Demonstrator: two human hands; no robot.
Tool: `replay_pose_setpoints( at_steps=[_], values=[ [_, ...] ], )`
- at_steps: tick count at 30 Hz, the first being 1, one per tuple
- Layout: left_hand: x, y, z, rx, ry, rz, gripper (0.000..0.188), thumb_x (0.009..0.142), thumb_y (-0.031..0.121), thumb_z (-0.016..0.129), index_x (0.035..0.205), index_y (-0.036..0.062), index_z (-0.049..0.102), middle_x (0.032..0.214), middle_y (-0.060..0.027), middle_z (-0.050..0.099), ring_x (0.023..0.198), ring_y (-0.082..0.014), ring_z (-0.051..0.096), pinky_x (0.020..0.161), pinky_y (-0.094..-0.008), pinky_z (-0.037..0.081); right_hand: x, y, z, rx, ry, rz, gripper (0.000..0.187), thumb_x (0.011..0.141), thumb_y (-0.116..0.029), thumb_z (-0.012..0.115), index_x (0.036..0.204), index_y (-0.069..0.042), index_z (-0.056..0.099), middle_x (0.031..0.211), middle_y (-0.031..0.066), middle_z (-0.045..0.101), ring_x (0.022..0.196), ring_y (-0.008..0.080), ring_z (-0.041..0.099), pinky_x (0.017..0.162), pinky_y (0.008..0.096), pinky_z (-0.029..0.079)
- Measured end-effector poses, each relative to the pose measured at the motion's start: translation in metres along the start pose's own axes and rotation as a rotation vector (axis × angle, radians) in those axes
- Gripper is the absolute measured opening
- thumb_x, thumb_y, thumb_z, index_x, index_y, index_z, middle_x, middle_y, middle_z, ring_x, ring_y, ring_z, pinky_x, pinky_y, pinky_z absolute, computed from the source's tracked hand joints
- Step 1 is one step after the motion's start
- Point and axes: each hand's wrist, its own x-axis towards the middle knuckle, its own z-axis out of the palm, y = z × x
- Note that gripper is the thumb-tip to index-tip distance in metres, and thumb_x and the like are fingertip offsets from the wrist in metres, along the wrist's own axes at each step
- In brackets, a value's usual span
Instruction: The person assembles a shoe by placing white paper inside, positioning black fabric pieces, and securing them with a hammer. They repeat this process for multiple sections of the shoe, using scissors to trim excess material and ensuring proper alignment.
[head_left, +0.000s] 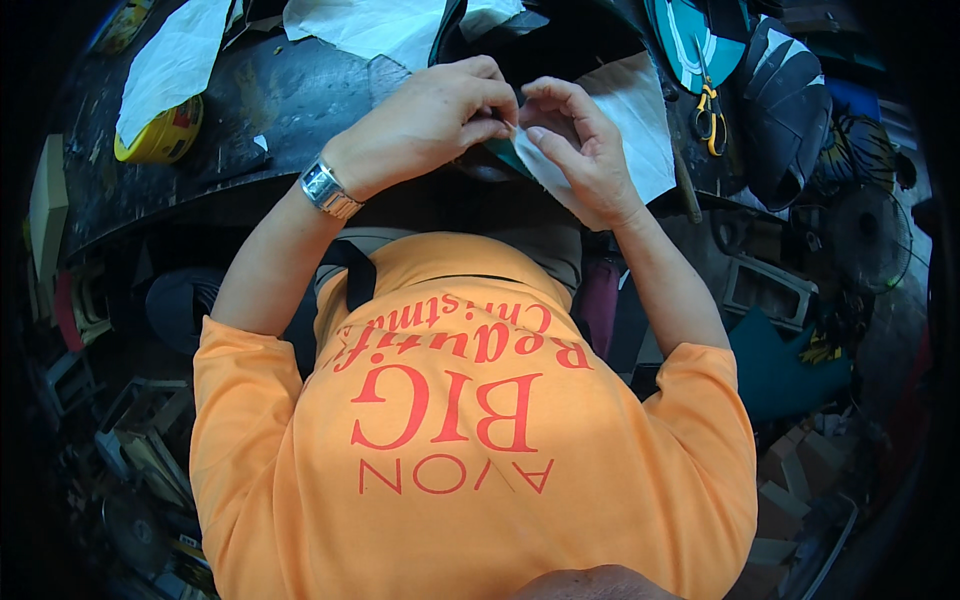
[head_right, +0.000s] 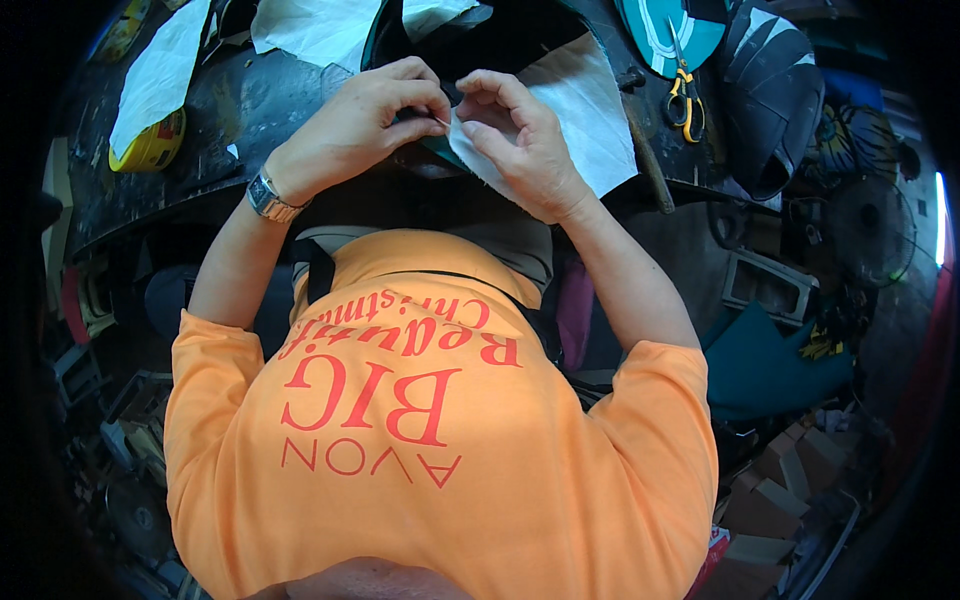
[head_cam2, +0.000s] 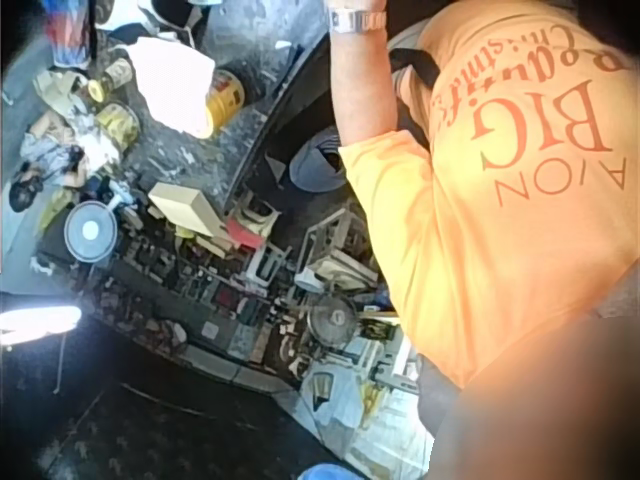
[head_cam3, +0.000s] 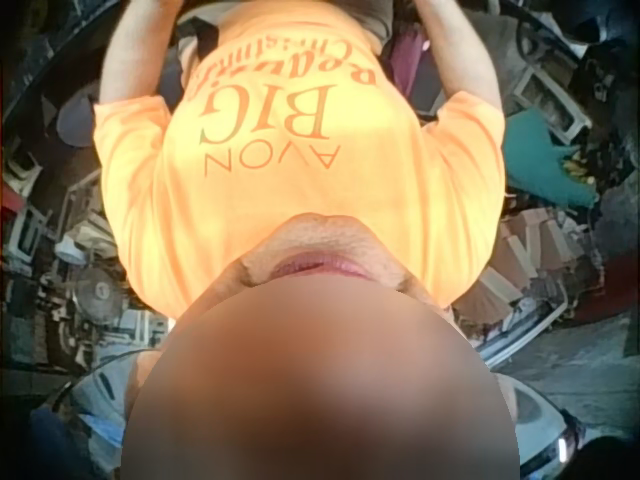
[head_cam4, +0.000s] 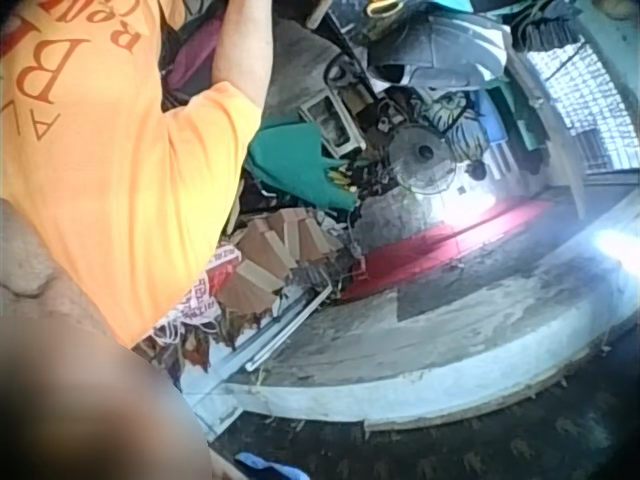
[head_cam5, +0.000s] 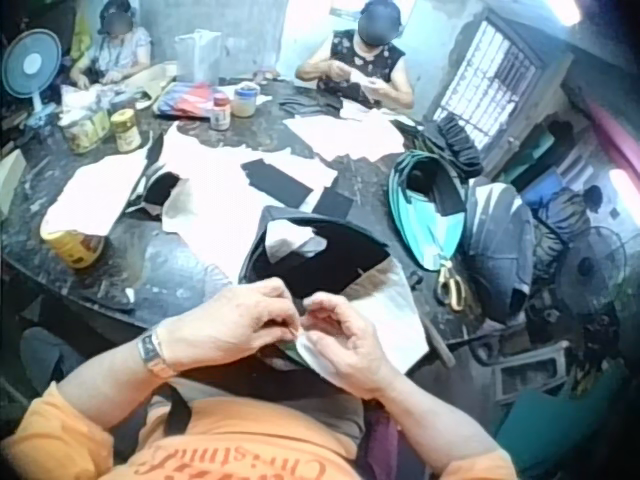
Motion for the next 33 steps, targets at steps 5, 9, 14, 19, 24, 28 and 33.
replay_pose_setpoints(
  at_steps=[5, 9, 14, 19, 24, 28, 33],
  values=[
    [-0.001, -0.002, 0.005, -0.010, 0.109, -0.001, 0.018, 0.091, 0.014, 0.074, 0.105, 0.0039, 0.068, 0.103, -0.0094, 0.060, 0.093, -0.0267, 0.066, 0.080, -0.0346, 0.055, 0.004, 0.001, 0.009, -0.480, 0.053, -0.227, 0.025, 0.084, -0.017, 0.080, 0.097, -0.001, 0.065, 0.102, 0.0120, 0.059, 0.097, 0.0274, 0.059, 0.083, 0.0362, 0.049],
    [-0.010, 0.007, 0.006, 0.250, 0.271, 0.063, 0.028, 0.087, 0.017, 0.079, 0.107, 0.0017, 0.067, 0.110, -0.0111, 0.061, 0.098, -0.0276, 0.066, 0.084, -0.0350, 0.056, 0.005, 0.010, 0.021, -0.372, 0.172, -0.153, 0.018, 0.086, -0.013, 0.077, 0.092, -0.001, 0.065, 0.096, 0.0109, 0.060, 0.089, 0.0256, 0.060, 0.078, 0.0357, 0.049],
    [-0.027, 0.016, 0.004, 0.326, 0.113, 0.000, 0.032, 0.082, 0.016, 0.082, 0.106, -0.0014, 0.067, 0.116, -0.0124, 0.061, 0.105, -0.0285, 0.065, 0.088, -0.0357, 0.056, 0.000, 0.012, 0.024, -0.169, 0.242, -0.071, 0.013, 0.089, -0.011, 0.074, 0.094, -0.001, 0.068, 0.091, 0.0080, 0.065, 0.080, 0.0177, 0.063, 0.072, 0.0286, 0.050],
    [-0.031, 0.014, 0.010, 0.341, 0.068, -0.025, 0.024, 0.086, 0.011, 0.077, 0.105, -0.0021, 0.068, 0.107, -0.0144, 0.065, 0.100, -0.0296, 0.068, 0.084, -0.0353, 0.058, -0.006, 0.005, 0.023, -0.263, 0.195, -0.008, 0.022, 0.089, -0.009, 0.073, 0.108, -0.001, 0.066, 0.095, 0.0101, 0.066, 0.086, 0.0200, 0.067, 0.078, 0.0303, 0.053],
    [-0.027, 0.008, 0.009, 0.409, 0.158, 0.064, 0.010, 0.091, 0.010, 0.068, 0.093, -0.0002, 0.067, 0.088, -0.0134, 0.066, 0.085, -0.0263, 0.069, 0.070, -0.0339, 0.059, -0.013, 0.001, 0.025, -0.327, 0.177, -0.048, 0.028, 0.087, -0.004, 0.070, 0.114, 0.000, 0.064, 0.103, 0.0140, 0.067, 0.092, 0.0259, 0.069, 0.083, 0.0331, 0.055],
    [-0.022, 0.001, 0.005, 0.193, 0.224, -0.114, 0.013, 0.094, 0.015, 0.065, 0.097, 0.0028, 0.062, 0.080, -0.0160, 0.068, 0.076, -0.0333, 0.071, 0.066, -0.0376, 0.057, -0.020, -0.001, 0.030, -0.310, 0.156, -0.062, 0.038, 0.090, -0.003, 0.069, 0.127, -0.002, 0.061, 0.109, 0.0109, 0.069, 0.099, 0.0199, 0.067, 0.089, 0.0308, 0.053],
    [-0.014, -0.010, 0.002, 0.058, 0.364, -0.204, 0.018, 0.096, 0.020, 0.064, 0.098, 0.0022, 0.063, 0.078, -0.0182, 0.070, 0.074, -0.0360, 0.071, 0.067, -0.0398, 0.057, -0.030, -0.005, 0.046, -0.553, 0.067, -0.256, 0.063, 0.079, -0.003, 0.073, 0.139, 0.000, 0.053, 0.128, 0.0232, 0.061, 0.123, 0.0398, 0.057, 0.107, 0.0474, 0.043]
  ],
)
